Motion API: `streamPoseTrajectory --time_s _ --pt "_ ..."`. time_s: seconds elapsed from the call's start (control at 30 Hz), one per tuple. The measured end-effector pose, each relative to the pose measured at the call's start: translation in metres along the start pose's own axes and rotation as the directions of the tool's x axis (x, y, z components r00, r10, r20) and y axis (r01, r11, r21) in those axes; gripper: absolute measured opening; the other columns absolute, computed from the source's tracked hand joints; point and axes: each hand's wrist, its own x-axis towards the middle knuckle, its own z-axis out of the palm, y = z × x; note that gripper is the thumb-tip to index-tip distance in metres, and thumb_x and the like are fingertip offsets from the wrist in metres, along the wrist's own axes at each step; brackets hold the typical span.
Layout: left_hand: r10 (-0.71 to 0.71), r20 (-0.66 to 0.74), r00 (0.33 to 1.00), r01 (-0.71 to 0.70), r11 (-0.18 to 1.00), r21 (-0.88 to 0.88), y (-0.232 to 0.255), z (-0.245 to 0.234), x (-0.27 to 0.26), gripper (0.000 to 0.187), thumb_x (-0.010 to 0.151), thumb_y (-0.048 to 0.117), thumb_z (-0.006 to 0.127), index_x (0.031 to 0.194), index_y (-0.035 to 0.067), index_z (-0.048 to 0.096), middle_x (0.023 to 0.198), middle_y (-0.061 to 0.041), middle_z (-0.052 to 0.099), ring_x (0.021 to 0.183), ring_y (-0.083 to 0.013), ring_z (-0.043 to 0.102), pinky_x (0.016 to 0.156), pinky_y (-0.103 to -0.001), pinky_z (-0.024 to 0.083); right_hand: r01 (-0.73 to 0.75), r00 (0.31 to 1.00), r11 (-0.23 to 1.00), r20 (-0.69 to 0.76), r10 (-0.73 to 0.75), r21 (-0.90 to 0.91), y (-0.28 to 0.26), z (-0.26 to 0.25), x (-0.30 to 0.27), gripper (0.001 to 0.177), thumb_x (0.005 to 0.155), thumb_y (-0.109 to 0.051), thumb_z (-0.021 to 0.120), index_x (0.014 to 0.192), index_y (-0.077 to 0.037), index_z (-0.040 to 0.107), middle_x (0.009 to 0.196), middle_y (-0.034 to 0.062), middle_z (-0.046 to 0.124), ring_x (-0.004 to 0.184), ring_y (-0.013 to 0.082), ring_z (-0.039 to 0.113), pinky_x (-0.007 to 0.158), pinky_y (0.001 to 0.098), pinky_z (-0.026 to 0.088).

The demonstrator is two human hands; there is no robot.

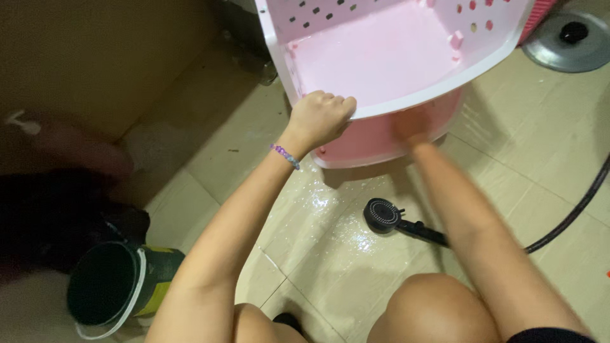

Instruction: The person scrubs a pink plastic laundry basket with a white brush and rinses it with a handheld shower head. They clean the exterior, interior, and wheels of the basket, then rinse the surrounding floor area.

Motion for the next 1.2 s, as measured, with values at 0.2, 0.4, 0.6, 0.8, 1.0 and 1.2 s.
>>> streamPoseTrajectory --time_s 0.2,0.4,0.6,0.8,1.0,1.2 --pt "-0.015 0.011 1.000 0.014 0.999 0.048 -0.002 0.002 0.003 0.014 0.082 0.019 0.067 0.073 0.012 0.058 0.063 -0.005 0.067 0.059 -0.0231 0.069 0.057 -0.036 0.053 0.272 0.952 0.961 0.164 -0.260 -0.053 -0.054 0.043 -0.027 0.047 0.100 -0.037 0.044 0.136 -0.017 0.065 0.135 0.0111 0.067 0.116 0.0271 0.067 0.101 0.0440 0.050" --pt "-0.095 0.211 0.973 0.094 0.995 0.014 0.001 0.014 0.004 0.022 0.095 0.013 0.061 0.073 0.011 0.058 0.056 -0.005 0.064 0.051 -0.0208 0.066 0.049 -0.035 0.051 -0.021 0.999 0.999 0.032 0.020 0.043 0.024 -0.007 -0.007 0.047 0.099 -0.037 0.045 0.137 -0.017 0.065 0.137 0.0111 0.066 0.117 0.0272 0.067 0.102 0.0441 0.050" --pt "-0.118 0.065 0.991 0.118 0.993 0.003 0.002 0.010 0.001 0.020 0.080 0.022 0.067 0.065 0.010 0.060 0.054 -0.009 0.063 0.052 -0.0258 0.065 0.048 -0.040 0.052 -0.073 0.995 0.986 0.080 0.061 0.150 0.040 -0.012 0.003 0.048 0.098 -0.037 0.047 0.138 -0.017 0.065 0.138 0.0112 0.066 0.117 0.0273 0.067 0.102 0.0443 0.050" --pt "-0.255 0.273 0.928 0.261 0.965 0.012 0.003 0.004 0.008 0.017 0.083 0.020 0.063 0.069 0.012 0.068 0.065 -0.014 0.070 0.062 -0.0311 0.072 0.055 -0.042 0.056 -0.042 0.981 0.947 0.191 -0.021 0.320 0.023 -0.003 -0.031 0.049 0.098 -0.037 0.049 0.139 -0.017 0.065 0.139 0.0113 0.066 0.118 0.0274 0.068 0.103 0.0445 0.050" --pt "-0.293 0.435 0.852 0.352 0.934 -0.061 0.009 -0.024 0.019 0.034 0.082 0.043 0.067 0.073 0.010 0.071 0.068 -0.015 0.071 0.066 -0.0328 0.071 0.060 -0.046 0.056 0.160 0.987 0.867 -0.078 -0.140 0.473 0.075 -0.019 -0.134 0.050 0.098 -0.045 0.059 0.132 -0.009 0.065 0.123 0.0162 0.071 0.114 0.0310 0.067 0.095 0.0425 0.050" --pt "-0.298 0.552 0.779 0.446 0.882 -0.153 0.030 -0.028 0.047 0.052 0.084 0.062 0.068 0.088 0.010 0.072 0.070 -0.012 0.072 0.069 -0.0290 0.071 0.065 -0.044 0.055 -0.378 0.925 0.926 0.041 0.378 -0.012 0.227 -0.008 -0.200 0.048 0.091 -0.047 0.066 0.124 -0.013 0.073 0.111 0.0184 0.078 0.106 0.0344 0.075 0.091 0.0453 0.058"
